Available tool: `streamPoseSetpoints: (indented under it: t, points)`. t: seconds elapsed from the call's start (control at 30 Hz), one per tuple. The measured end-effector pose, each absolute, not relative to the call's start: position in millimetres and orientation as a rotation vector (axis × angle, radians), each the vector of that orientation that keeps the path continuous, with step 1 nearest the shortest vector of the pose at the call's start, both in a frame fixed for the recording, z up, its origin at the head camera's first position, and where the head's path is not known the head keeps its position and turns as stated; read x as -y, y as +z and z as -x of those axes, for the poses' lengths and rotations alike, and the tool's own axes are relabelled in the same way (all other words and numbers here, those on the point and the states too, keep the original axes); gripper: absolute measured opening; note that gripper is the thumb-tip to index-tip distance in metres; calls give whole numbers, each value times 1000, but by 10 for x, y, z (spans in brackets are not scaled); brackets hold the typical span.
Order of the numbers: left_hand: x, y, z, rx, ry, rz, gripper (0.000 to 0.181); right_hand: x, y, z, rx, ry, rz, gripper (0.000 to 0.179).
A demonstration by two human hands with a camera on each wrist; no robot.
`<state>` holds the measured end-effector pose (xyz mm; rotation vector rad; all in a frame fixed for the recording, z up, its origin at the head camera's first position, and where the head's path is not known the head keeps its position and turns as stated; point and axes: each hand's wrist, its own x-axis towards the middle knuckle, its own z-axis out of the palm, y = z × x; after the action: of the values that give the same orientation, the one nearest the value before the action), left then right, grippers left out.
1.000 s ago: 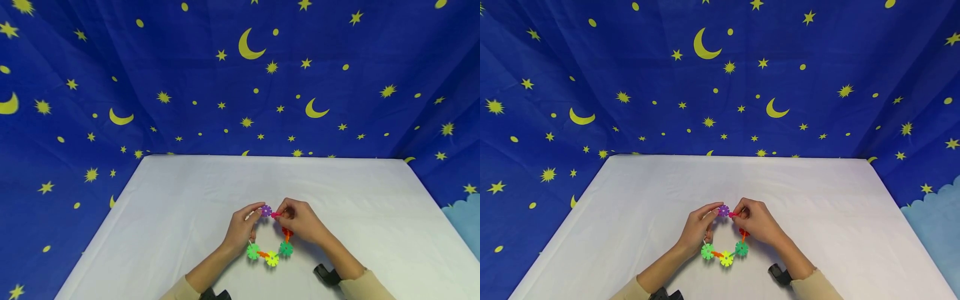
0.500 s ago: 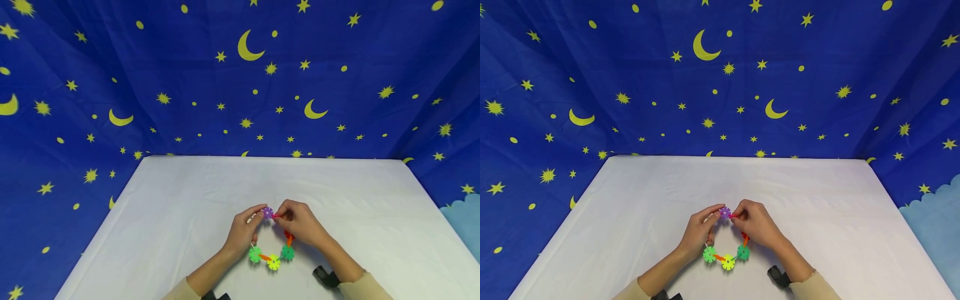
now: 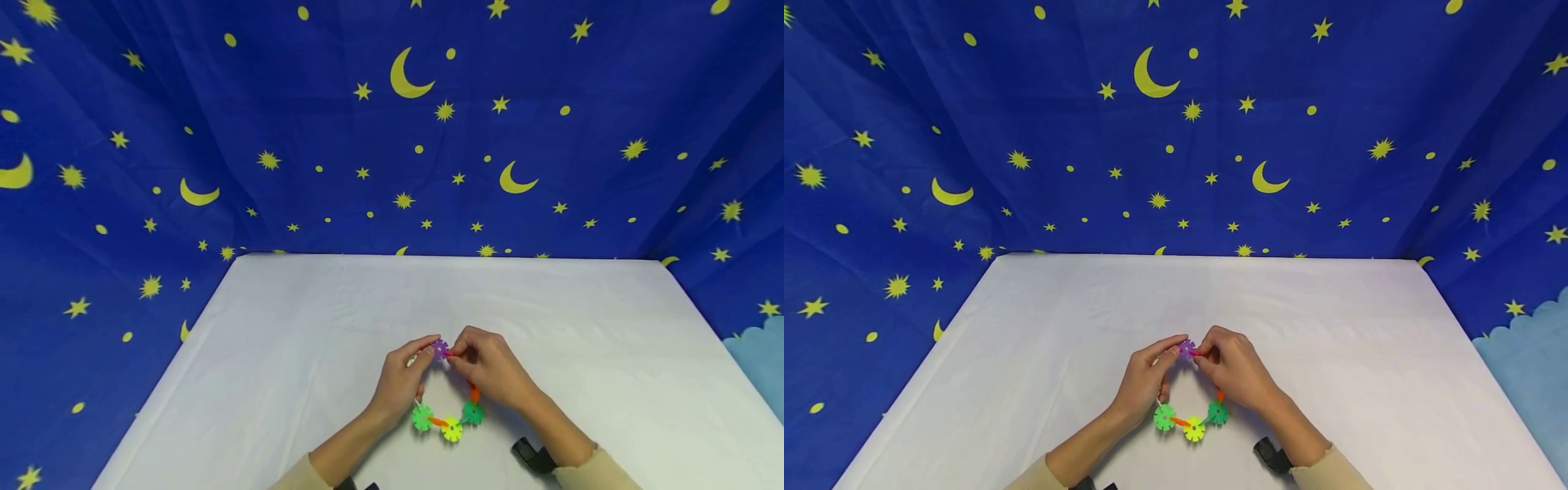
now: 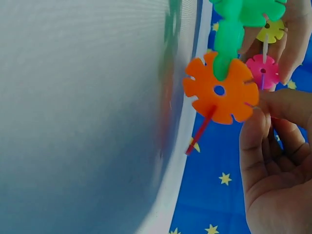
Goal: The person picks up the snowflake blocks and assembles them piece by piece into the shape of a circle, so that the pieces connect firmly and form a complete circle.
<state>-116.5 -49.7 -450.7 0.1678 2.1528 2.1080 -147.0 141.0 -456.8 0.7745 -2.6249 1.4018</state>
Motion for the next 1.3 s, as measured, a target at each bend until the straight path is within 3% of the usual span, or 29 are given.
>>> streamPoseSetpoints:
  t: [0.4, 0.77, 1.07, 1.3]
  points:
    - [496, -4715, 1282, -2055, 2205, -65, 27, -1570, -4477, 1507, 2813, 1289, -734, 13]
    - [534, -4741, 1313, -2030, 2276, -22, 28, -1856, -4528, 1625, 3110, 1576, -833, 16]
    - [531, -4468, 1211, -2055, 2272, -27, 27, -1860, -4474, 1631, 2967, 2028, -566, 17]
    - [531, -4673, 1294, -2032, 2263, -52, 29, -1826, -4476, 1622, 2873, 2086, -514, 19]
